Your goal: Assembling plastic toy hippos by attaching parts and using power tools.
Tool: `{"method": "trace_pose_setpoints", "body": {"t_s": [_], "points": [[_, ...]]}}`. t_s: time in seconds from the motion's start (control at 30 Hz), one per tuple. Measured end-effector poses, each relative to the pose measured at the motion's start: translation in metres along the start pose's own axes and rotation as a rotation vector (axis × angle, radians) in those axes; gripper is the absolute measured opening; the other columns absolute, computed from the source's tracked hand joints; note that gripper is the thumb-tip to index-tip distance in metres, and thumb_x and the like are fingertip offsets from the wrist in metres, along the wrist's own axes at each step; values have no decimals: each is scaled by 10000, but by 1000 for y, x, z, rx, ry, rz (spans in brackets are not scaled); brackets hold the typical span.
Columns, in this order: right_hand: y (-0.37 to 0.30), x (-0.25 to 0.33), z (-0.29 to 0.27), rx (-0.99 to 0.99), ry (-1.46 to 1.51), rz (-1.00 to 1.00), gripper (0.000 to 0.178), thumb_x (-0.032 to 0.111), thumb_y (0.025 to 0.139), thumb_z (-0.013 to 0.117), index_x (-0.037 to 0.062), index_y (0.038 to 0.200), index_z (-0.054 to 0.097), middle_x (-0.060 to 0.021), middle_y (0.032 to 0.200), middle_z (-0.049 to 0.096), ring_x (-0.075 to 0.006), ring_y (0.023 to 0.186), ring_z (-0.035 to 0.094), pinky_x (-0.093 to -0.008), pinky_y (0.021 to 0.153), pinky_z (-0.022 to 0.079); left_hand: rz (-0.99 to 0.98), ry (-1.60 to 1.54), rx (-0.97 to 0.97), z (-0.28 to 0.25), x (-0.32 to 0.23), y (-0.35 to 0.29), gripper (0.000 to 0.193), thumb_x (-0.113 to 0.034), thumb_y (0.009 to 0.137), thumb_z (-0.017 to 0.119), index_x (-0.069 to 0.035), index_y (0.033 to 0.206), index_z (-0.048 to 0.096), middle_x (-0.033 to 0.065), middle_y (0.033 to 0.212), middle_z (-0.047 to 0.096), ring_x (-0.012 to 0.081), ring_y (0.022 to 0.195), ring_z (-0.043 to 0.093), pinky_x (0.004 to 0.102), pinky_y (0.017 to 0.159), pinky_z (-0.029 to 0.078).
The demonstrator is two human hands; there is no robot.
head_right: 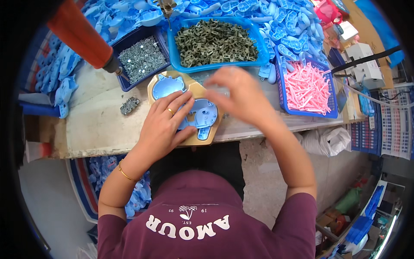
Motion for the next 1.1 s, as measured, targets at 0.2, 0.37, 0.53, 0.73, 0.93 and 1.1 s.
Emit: {"method": "trace_pose_setpoints", "body": {"t_s": [0.2,0.37,0.53,0.73,0.93,1.1], "points": [[75,-62,5,-245,-278,133,183,229,895,714,84,1001,751,-79,918,714,-261,789,692,-401,719,549,14,27,-57,3,-2,-2,602,-284,833,741,14,1331,580,129,1430,543,303,1335,477,447,1108,376],[92,-73,15,-67,-305,347,234,294,877,720,70,937,743,-81,851,721,-258,762,695,-374,693,548,14,18,-56,3,-1,-4,606,-294,834,738,5,1337,582,121,1434,544,298,1341,475,451,1122,367],[83,-86,-5,-103,59,345,135,127,918,727,11,970,683,-35,805,716,-95,805,690,-261,700,532,18,-1,-54,1,0,-3,607,-311,835,740,-2,1334,586,122,1431,549,302,1346,473,460,1123,367],[42,-64,-16,29,553,312,150,34,862,772,16,968,667,-30,946,721,-106,886,685,-258,808,546,4,-149,-117,-15,9,10,554,-316,876,743,-22,1322,596,157,1340,598,340,1267,535,464,1065,420],[10,20,-2,233,506,186,179,3,858,732,14,988,609,-59,953,710,-127,887,688,-277,804,556,-170,-575,-77,-17,4,29,457,-159,896,745,-24,1307,598,172,1008,709,337,868,707,399,771,557],[-27,-6,-32,73,498,274,228,33,891,693,-1,1111,644,-87,951,725,-163,915,705,-295,818,557,-145,-516,-66,-17,-4,23,240,-72,904,737,-9,1135,717,122,949,740,187,833,728,298,706,567]]}}
Point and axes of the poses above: each hand's wrist, its own y-axis towards the middle knuckle, its own z-axis out of the palm, x = y × z, the point moved 6 cm from there along y, towards the middle knuckle
